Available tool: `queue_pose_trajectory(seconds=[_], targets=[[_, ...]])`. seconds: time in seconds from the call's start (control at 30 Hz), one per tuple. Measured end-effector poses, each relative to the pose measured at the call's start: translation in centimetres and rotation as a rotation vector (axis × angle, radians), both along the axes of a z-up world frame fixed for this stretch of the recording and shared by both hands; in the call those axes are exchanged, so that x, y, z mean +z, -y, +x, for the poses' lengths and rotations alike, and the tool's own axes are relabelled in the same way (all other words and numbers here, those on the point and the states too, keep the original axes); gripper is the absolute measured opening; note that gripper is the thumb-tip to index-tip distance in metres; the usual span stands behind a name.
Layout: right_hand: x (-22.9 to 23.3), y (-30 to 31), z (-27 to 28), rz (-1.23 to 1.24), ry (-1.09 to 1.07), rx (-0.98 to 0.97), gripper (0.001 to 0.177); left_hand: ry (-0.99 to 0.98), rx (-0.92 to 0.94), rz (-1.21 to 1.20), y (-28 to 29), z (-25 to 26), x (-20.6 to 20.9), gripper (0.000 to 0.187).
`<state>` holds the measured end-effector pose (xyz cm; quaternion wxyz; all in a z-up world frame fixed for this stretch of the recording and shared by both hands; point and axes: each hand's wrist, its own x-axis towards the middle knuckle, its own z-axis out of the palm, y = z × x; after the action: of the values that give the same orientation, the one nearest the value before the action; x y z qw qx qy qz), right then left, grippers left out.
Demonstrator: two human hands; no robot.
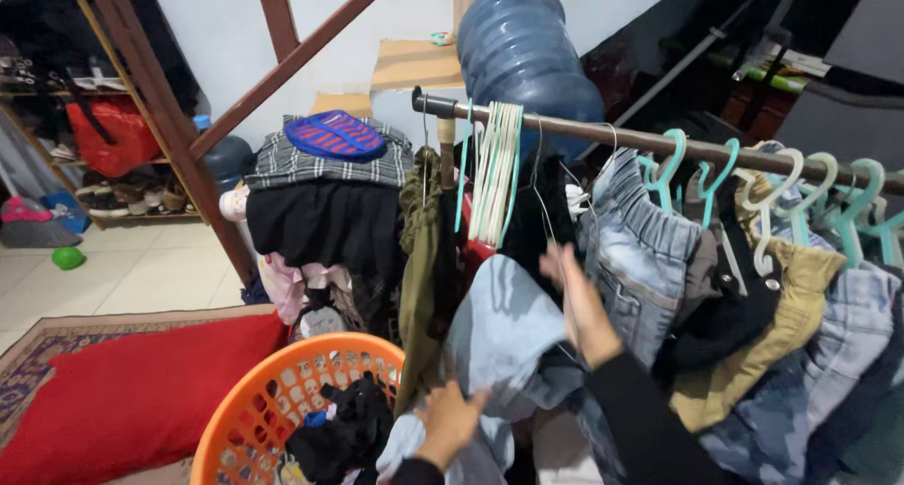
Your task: The person takes clothes from an orange laundry basket, places them on hangers, and hangs them on a metal clothing rack. The person handles pants and shirts one at a time, using both plastic and wire hangers.
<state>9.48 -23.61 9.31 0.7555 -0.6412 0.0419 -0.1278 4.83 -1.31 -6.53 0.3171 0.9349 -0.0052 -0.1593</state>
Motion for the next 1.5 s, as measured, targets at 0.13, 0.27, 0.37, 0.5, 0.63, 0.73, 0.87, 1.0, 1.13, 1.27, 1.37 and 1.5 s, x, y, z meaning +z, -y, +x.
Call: queue_pose_trajectory(seconds=[0.13,0.27,0.37,0.5,0.63,0.73,0.87,1.0,1.13,1.27,1.37,1.5], targets=[[-6.6,2.2,-4.0,0.105,-0.427,0.314,0.096,0.103,0.151,0.007,2.1,-1.5,-0.4,0.116],[-13.2,3.9,-3.0,-0.062,-0.415,0.192,0.092,-0.019,0.264,-0.391,5.0,3.8,-2.6,0.078],[-17.3,4.0,-2.8,-0.461,-0.241,0.101,0.089,0.009,0.241,-1.556,7.7,7.6,-4.0,0.058],[-19.6,3.2,-3.1,-0.527,-0.119,0.104,0.092,-0.251,0.238,-1.673,9.5,10.8,-5.8,0.055],[-19.1,1.7,-2.5,-0.608,-0.065,0.073,0.121,-0.29,0.034,-1.416,10.5,12.1,-5.4,0.053],[-19.2,0.5,-2.1,-0.754,-0.062,0.022,0.111,-0.268,-0.152,-1.232,9.5,12.7,-5.0,0.052],[-20.9,0.2,-2.6,-0.698,-0.383,-0.314,0.088,-0.284,-0.262,-1.004,6.8,12.2,-6.5,0.051],[-23.0,0.2,-3.9,-0.907,0.059,-0.411,0.067,-0.377,-0.211,-0.629,3.2,7.8,-10.1,0.051],[-23.2,-1.5,-7.7,-0.636,-0.37,0.524,0.038,-0.279,-0.091,-0.553,-1.4,4.7,-10.6,0.053],[-17.3,-4.2,-12.4,-0.659,-0.123,-0.025,0.025,0.267,0.237,-0.741,-6.5,5.5,-5.8,0.055],[-7.3,-4.5,-16.0,-1.108,0.547,-0.715,0.014,0.711,0.217,-0.976,-8.5,6.6,2.6,0.057],[5.1,-2.0,-16.5,-1.314,0.52,-1.341,0.072,1.047,0.076,-0.92,-7.3,3.9,14.3,0.073]])
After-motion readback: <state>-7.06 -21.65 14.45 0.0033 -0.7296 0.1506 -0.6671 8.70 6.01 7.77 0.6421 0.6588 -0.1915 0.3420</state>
